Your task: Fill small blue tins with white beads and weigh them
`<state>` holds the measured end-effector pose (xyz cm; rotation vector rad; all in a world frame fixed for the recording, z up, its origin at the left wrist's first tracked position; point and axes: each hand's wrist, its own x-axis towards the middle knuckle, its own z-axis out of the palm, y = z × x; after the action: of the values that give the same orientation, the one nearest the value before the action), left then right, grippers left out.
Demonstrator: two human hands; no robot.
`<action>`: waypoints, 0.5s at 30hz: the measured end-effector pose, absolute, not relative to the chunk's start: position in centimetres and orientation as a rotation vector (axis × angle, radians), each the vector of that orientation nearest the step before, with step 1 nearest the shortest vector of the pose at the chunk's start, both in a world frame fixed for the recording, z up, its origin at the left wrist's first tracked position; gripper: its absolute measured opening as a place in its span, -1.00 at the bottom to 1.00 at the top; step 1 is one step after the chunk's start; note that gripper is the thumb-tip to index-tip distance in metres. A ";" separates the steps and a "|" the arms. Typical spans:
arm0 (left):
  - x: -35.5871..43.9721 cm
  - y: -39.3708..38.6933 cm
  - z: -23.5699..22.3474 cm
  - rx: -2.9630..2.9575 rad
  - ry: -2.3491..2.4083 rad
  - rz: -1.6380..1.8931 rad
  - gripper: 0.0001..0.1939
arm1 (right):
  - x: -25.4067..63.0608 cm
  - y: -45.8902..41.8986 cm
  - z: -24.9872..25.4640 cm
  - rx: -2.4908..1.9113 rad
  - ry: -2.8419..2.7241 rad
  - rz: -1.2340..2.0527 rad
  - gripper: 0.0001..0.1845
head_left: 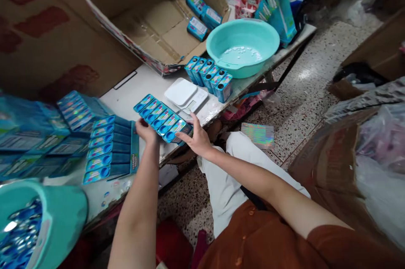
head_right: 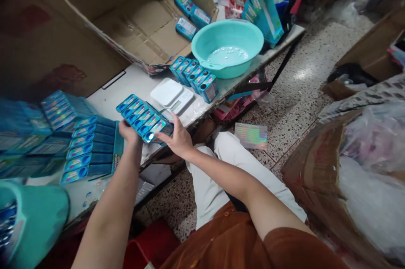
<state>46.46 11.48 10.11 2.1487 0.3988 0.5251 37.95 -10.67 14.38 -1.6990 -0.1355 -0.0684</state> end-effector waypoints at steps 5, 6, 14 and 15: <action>38.0 4.1 15.7 2.243 0.453 1.132 -0.62 | 36.0 -17.6 14.1 -1.521 -0.145 -0.089 -0.32; 36.3 2.2 16.7 2.281 0.404 1.209 -0.60 | 35.5 -19.7 13.6 -1.485 -0.099 -0.104 -0.39; 37.8 -11.7 17.3 2.584 -0.515 0.449 -0.59 | 31.2 -39.8 4.9 -1.223 0.726 -0.140 -0.45; 39.0 -12.8 16.9 2.585 -0.566 0.413 -0.60 | 30.3 -41.9 3.4 -1.209 0.830 -0.171 -0.42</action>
<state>38.96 -12.80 16.90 2.5850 -0.5660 0.4133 30.25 -41.91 3.43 -1.2088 0.8296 -0.1711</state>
